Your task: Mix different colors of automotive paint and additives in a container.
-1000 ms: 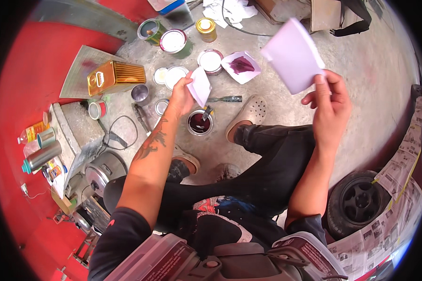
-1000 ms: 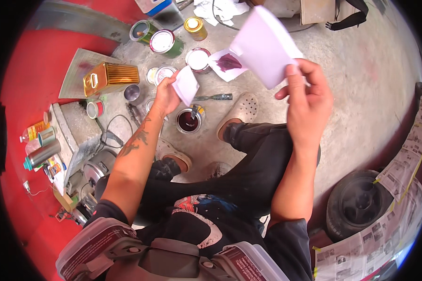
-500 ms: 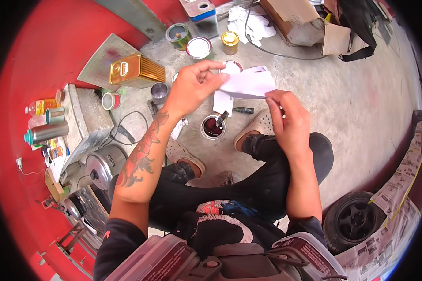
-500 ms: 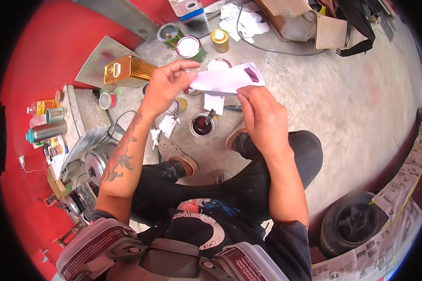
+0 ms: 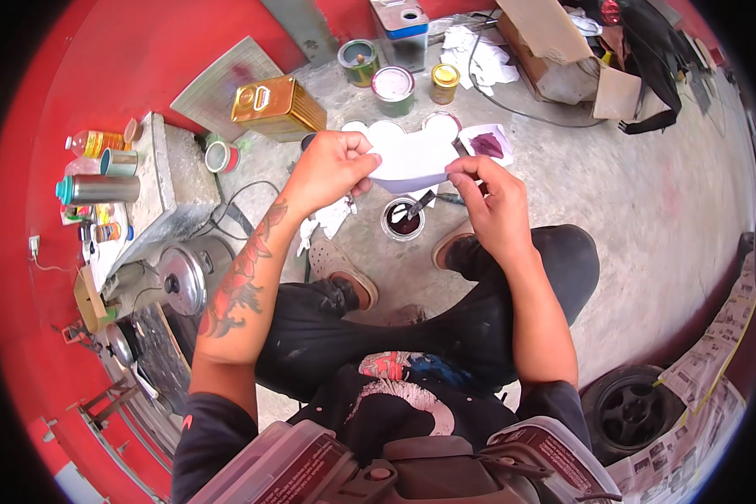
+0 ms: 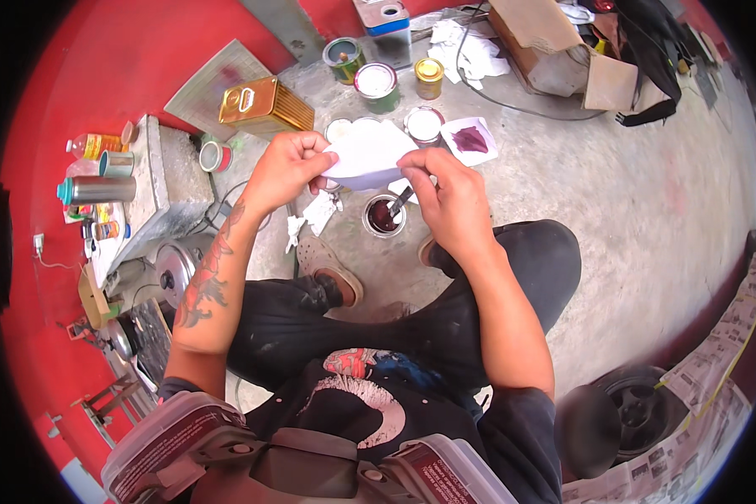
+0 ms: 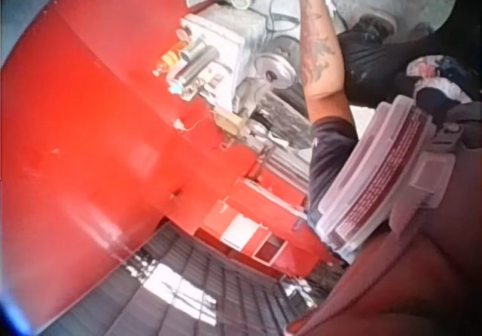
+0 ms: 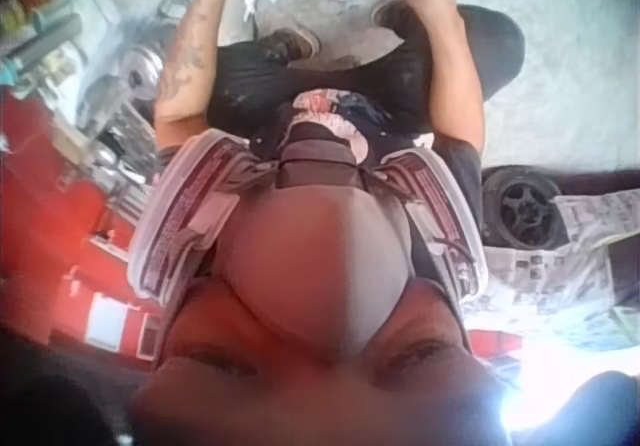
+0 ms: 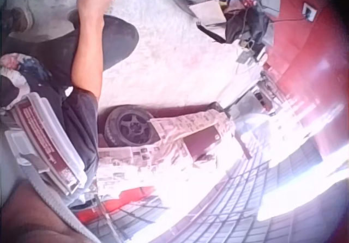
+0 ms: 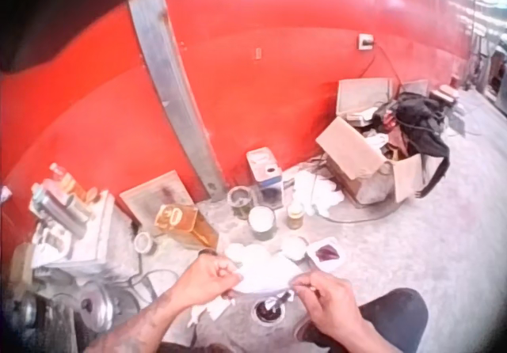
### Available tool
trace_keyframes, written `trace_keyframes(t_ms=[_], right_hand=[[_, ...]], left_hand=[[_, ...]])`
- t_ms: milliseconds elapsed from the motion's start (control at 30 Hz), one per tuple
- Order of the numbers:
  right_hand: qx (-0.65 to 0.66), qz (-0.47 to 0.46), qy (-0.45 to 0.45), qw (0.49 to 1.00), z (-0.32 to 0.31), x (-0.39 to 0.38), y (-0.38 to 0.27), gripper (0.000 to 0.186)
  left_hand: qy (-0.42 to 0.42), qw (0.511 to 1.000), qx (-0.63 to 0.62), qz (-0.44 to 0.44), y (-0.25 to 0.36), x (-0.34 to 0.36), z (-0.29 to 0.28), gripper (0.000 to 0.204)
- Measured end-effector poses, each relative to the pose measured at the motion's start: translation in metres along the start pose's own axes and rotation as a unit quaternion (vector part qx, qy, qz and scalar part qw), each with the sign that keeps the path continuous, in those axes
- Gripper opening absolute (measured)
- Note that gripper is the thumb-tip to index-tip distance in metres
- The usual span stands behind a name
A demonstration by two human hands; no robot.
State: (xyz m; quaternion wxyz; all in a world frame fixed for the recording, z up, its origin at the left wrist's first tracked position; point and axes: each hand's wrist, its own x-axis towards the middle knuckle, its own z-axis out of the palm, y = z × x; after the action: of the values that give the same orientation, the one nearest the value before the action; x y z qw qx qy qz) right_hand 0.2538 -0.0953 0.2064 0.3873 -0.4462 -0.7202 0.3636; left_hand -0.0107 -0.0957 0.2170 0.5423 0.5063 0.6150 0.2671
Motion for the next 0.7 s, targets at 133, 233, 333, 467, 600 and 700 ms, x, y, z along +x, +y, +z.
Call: trace_keyframes(t_ms=[133,233,333,467,600,700], right_hand=[[-0.002,-0.070,-0.065,0.995,0.029,-0.003,0.012,0.013],[-0.019,-0.027,-0.105,0.994,0.064,-0.008,0.007,0.024],[0.022,-0.042,-0.086,0.995,0.095,-0.026,0.018,0.034],[-0.023,0.010,-0.096,0.995,0.106,-0.077,0.058,0.027],[-0.093,0.173,-0.146,0.970,0.104,-0.115,0.106,0.036],[-0.158,0.163,-0.197,0.954,0.109,-0.123,0.125,0.073]], left_hand=[[0.061,0.996,0.064,0.021,-0.019,0.008,-0.033,0.018],[0.164,0.935,0.294,0.114,-0.065,0.018,-0.078,0.018],[0.226,0.922,0.303,0.081,-0.119,0.034,-0.128,0.013],[0.204,0.909,0.357,0.068,-0.177,0.060,-0.147,0.016],[0.133,0.919,0.371,0.028,-0.199,0.096,-0.128,0.016],[0.131,0.903,0.408,0.037,-0.219,0.113,-0.125,0.015]])
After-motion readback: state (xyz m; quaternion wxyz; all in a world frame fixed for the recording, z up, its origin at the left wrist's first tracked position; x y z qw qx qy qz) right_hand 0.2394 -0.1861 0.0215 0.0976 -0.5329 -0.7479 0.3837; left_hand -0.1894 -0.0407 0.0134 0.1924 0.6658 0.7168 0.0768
